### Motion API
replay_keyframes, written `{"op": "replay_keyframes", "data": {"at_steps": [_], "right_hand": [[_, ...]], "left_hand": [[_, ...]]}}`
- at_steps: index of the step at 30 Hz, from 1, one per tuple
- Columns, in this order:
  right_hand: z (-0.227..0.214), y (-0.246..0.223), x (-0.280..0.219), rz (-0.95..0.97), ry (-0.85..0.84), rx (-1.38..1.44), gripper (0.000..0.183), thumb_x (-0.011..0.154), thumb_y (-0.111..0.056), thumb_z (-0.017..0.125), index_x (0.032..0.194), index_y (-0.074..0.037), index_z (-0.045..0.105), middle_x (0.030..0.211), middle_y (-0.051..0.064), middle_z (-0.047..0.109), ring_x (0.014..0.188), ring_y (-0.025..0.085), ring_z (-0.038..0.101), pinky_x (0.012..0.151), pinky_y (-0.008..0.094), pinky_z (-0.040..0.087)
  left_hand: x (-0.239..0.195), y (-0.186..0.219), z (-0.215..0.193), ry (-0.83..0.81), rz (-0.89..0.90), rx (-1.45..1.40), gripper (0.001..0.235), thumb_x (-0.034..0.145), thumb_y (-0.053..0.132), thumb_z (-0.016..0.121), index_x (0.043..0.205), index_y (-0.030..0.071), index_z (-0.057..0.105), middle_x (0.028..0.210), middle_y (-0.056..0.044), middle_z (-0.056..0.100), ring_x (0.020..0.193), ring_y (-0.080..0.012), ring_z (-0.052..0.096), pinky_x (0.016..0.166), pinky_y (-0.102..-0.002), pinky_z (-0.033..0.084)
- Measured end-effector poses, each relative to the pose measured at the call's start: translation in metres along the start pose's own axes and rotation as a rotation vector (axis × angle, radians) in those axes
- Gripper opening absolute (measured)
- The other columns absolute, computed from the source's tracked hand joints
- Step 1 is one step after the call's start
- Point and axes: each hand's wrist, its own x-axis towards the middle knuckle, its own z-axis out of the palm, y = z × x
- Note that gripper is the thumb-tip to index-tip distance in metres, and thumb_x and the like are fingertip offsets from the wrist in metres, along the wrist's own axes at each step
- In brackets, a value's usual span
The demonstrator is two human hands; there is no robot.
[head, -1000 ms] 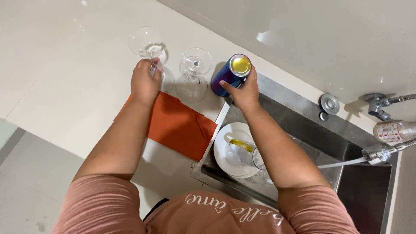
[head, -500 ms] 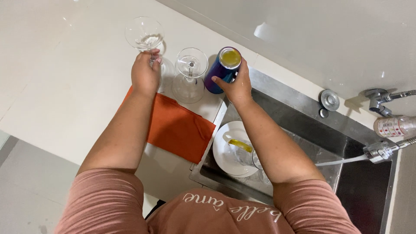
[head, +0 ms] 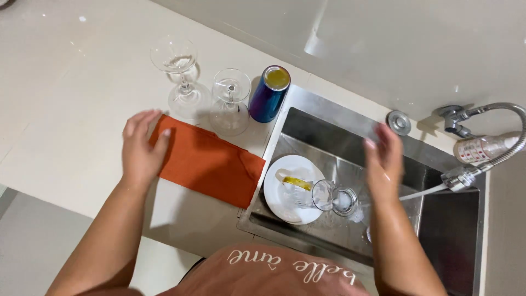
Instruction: Wash several drinking glasses and a plastic pitcher in a sink and place them on a towel to dry.
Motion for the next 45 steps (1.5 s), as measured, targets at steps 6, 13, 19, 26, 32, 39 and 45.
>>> {"op": "replay_keyframes", "data": {"at_steps": [6,13,19,26,32,39,45], "right_hand": [[-0.106,0.082,-0.160,0.341,0.312,-0.016,0.026,0.116,-0.022,0.055,0.097,-0.005,0.057,0.087,0.000,0.053,0.082,0.010,0.048,0.074,0.025,0.040],[-0.135,0.069,-0.214,0.639,0.411,-0.001,0.038,0.115,-0.031,0.055,0.086,-0.007,0.056,0.073,0.002,0.050,0.061,0.010,0.043,0.050,0.027,0.033],[-0.123,0.054,-0.181,0.766,0.027,-0.382,0.038,0.104,-0.021,0.044,0.140,-0.018,0.053,0.082,0.008,0.062,0.066,0.018,0.058,0.058,0.037,0.049],[-0.130,0.199,-0.112,0.941,0.336,1.050,0.019,0.105,-0.028,0.058,0.114,-0.011,0.058,0.100,0.005,0.066,0.094,0.019,0.068,0.089,0.035,0.058],[-0.134,0.354,-0.046,0.852,0.565,1.398,0.011,0.105,-0.019,0.058,0.098,-0.011,0.058,0.084,0.006,0.058,0.070,0.019,0.056,0.065,0.034,0.051],[-0.115,0.449,-0.033,0.822,0.358,0.736,0.015,0.114,-0.023,0.056,0.119,-0.011,0.062,0.083,0.001,0.061,0.068,0.016,0.058,0.056,0.032,0.048],[-0.035,0.404,-0.062,0.194,-0.229,0.026,0.046,0.101,-0.014,0.063,0.147,-0.015,0.052,0.111,0.015,0.059,0.098,0.028,0.061,0.082,0.042,0.049]], "left_hand": [[-0.049,0.014,-0.011,-0.070,0.099,0.065,0.023,0.097,0.010,0.071,0.120,0.013,0.074,0.109,-0.004,0.074,0.116,-0.0285,0.061,0.105,-0.042,0.048],[-0.079,0.085,0.003,-0.313,0.037,-0.121,0.031,0.092,0.012,0.072,0.123,0.011,0.071,0.101,-0.007,0.072,0.105,-0.0240,0.063,0.068,-0.035,0.055],[-0.124,0.106,0.000,-0.296,0.348,-0.058,0.036,0.089,0.014,0.077,0.123,0.009,0.070,0.095,-0.004,0.074,0.100,-0.0229,0.066,0.091,-0.042,0.052],[-0.178,0.131,0.008,-0.289,0.260,-0.114,0.032,0.089,0.012,0.073,0.121,0.011,0.070,0.102,-0.006,0.073,0.104,-0.0240,0.066,0.091,-0.038,0.053],[-0.213,0.159,0.022,-0.346,0.280,-0.088,0.031,0.087,0.013,0.072,0.118,0.010,0.070,0.105,-0.009,0.074,0.102,-0.0275,0.068,0.091,-0.039,0.053],[-0.271,0.178,0.005,-0.330,0.340,-0.041,0.028,0.082,0.012,0.072,0.110,0.010,0.070,0.101,-0.010,0.074,0.095,-0.0330,0.069,0.083,-0.042,0.055],[-0.331,0.166,0.000,-0.272,-0.029,-0.024,0.036,0.084,0.010,0.073,0.120,0.013,0.069,0.096,-0.004,0.076,0.087,-0.0186,0.076,0.074,-0.035,0.061]]}}
